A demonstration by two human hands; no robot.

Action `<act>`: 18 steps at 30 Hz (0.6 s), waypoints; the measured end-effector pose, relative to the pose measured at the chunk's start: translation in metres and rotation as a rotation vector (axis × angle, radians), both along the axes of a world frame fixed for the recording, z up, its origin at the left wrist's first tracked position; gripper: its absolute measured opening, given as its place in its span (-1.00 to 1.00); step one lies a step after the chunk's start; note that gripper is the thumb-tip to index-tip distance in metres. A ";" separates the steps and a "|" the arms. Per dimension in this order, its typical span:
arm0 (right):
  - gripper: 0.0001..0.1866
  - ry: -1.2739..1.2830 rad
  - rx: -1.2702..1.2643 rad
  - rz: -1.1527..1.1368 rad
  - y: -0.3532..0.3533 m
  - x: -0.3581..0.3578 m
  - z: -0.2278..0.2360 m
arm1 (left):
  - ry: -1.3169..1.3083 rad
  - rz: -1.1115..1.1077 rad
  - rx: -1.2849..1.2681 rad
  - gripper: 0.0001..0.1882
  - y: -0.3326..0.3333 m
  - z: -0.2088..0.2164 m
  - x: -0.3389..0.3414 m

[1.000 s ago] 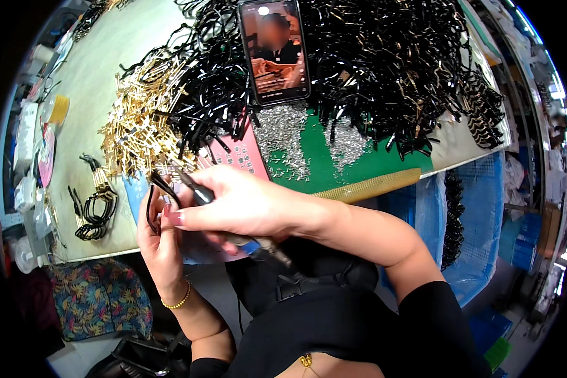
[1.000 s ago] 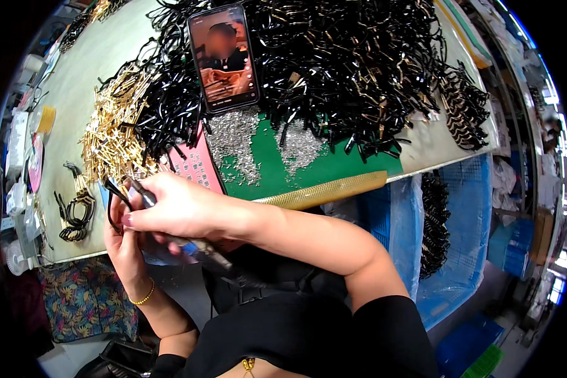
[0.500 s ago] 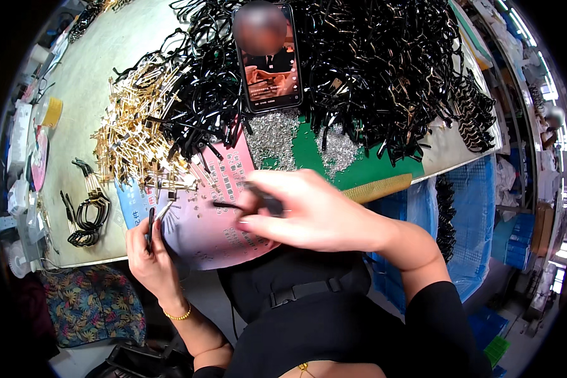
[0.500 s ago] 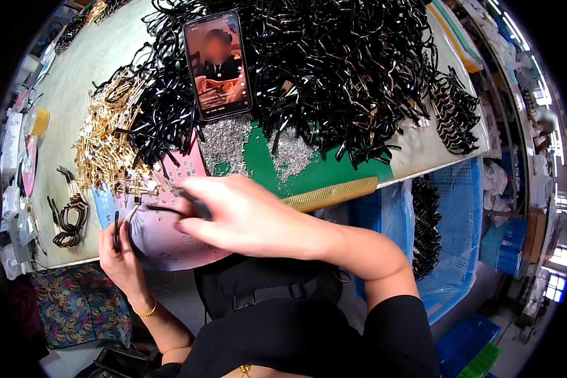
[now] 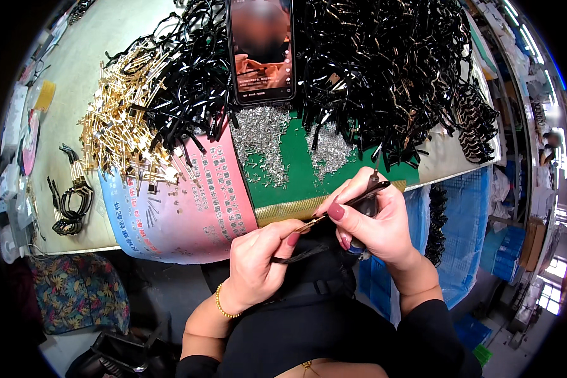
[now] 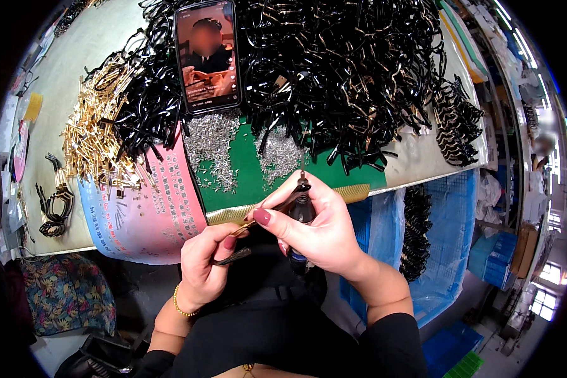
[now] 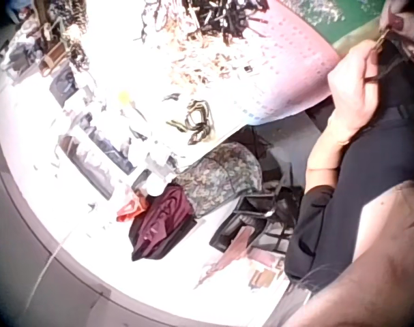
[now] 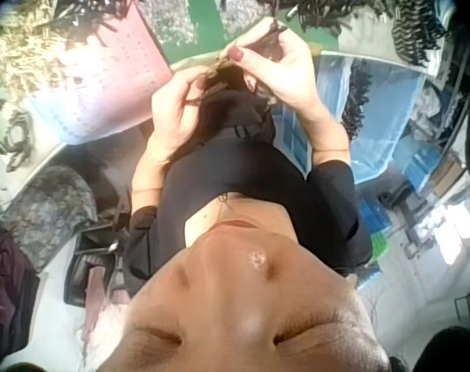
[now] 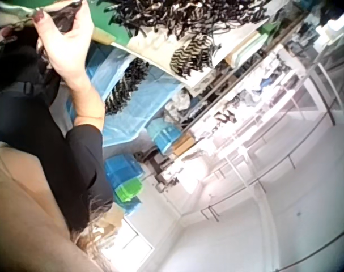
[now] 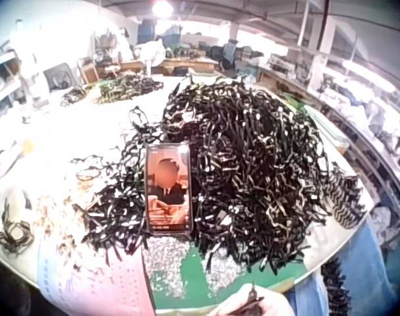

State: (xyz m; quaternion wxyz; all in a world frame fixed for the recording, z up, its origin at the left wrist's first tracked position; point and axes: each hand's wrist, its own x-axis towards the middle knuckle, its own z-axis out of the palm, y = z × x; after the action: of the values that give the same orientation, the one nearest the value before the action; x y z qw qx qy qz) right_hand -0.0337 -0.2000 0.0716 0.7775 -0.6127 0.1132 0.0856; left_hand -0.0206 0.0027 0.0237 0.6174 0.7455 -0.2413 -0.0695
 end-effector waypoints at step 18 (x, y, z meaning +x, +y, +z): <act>-0.86 -0.019 -0.059 0.079 0.004 0.001 0.002 | -0.137 -0.001 0.044 -0.82 0.003 -0.007 0.002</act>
State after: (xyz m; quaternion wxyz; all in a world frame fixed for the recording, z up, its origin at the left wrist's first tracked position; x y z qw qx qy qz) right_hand -0.0326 -0.1959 0.0735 0.7561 -0.6401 0.0839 0.1073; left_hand -0.0189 0.0059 0.0171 0.5831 0.7616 -0.2817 -0.0240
